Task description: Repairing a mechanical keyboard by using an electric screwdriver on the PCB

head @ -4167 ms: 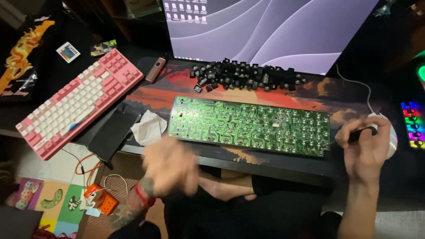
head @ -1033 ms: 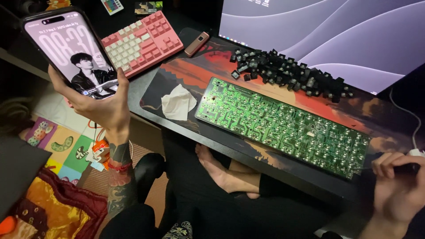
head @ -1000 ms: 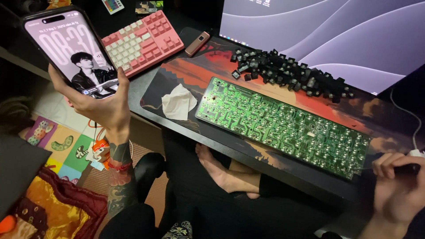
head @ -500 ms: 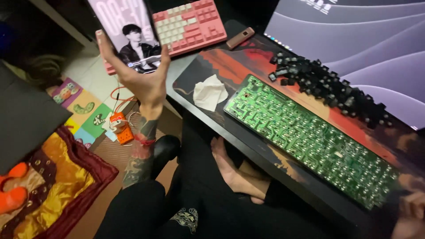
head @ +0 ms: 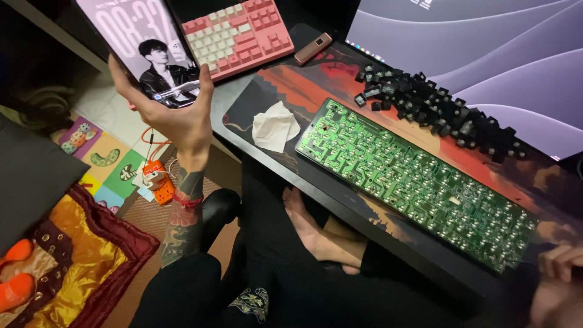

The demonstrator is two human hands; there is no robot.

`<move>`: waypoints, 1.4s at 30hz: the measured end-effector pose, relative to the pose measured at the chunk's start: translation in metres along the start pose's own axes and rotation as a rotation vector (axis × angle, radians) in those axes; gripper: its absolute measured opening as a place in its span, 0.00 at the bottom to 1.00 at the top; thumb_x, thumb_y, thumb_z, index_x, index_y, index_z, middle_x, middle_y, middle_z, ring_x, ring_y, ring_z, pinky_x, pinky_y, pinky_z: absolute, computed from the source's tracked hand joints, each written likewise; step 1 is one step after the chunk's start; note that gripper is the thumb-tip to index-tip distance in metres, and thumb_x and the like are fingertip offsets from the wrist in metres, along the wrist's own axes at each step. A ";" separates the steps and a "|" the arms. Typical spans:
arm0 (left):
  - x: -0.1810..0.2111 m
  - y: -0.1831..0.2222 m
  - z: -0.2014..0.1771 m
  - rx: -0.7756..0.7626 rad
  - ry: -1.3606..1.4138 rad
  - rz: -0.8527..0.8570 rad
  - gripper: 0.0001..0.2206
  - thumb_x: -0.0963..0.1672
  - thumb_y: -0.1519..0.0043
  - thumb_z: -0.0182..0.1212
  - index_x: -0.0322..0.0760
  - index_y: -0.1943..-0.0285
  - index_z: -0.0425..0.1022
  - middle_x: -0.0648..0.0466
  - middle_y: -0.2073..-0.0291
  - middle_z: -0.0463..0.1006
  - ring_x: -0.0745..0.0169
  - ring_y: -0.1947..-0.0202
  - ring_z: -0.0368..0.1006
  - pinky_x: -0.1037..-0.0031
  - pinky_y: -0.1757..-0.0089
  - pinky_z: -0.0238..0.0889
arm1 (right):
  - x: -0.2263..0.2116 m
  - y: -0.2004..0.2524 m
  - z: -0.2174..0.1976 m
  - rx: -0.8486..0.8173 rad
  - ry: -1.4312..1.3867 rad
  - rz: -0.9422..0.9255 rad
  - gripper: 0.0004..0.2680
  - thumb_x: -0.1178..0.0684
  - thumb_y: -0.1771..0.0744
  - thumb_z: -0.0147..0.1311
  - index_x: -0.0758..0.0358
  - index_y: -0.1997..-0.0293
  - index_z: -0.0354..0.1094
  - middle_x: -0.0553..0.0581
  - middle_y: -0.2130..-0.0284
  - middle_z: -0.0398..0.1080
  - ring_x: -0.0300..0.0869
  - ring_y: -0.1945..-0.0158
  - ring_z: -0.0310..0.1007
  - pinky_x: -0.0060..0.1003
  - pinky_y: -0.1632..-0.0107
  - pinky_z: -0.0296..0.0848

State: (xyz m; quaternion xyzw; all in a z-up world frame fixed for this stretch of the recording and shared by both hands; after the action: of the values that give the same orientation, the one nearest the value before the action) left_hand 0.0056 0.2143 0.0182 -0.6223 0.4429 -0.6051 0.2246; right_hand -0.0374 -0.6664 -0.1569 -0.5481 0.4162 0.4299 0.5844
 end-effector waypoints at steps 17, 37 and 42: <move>-0.008 -0.002 0.001 -0.043 0.119 -0.042 0.57 0.43 0.30 0.98 0.51 0.01 0.48 0.40 0.10 0.69 0.32 0.11 0.75 0.42 0.13 0.69 | -0.022 0.014 0.019 0.105 0.025 0.057 0.08 0.36 0.15 0.41 0.39 0.35 0.61 0.39 0.58 0.52 0.32 0.52 0.49 0.31 0.40 0.55; -0.021 -0.001 0.004 -0.089 0.100 -0.064 0.58 0.44 0.29 0.98 0.51 0.00 0.45 0.40 0.08 0.65 0.32 0.08 0.70 0.38 0.11 0.64 | -0.054 0.010 0.053 0.087 0.112 0.046 0.10 0.35 0.13 0.36 0.41 0.37 0.60 0.40 0.58 0.52 0.33 0.54 0.50 0.32 0.42 0.55; -0.022 -0.003 0.004 -0.090 0.109 -0.057 0.58 0.42 0.30 0.97 0.50 0.01 0.46 0.39 0.08 0.65 0.30 0.09 0.70 0.38 0.12 0.65 | -0.055 0.009 0.054 0.094 0.112 0.046 0.09 0.36 0.14 0.37 0.41 0.36 0.60 0.40 0.58 0.52 0.33 0.54 0.50 0.33 0.40 0.55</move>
State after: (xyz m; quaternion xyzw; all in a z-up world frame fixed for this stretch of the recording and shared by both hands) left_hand 0.0132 0.2333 0.0080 -0.6102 0.4633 -0.6237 0.1550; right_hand -0.0611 -0.6145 -0.1044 -0.5335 0.4804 0.3921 0.5752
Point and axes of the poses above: each hand's wrist, its own y-axis away from the middle knuckle, its own z-axis out of the palm, x = y × z, the point moved 6 cm from there along -y, towards the middle knuckle
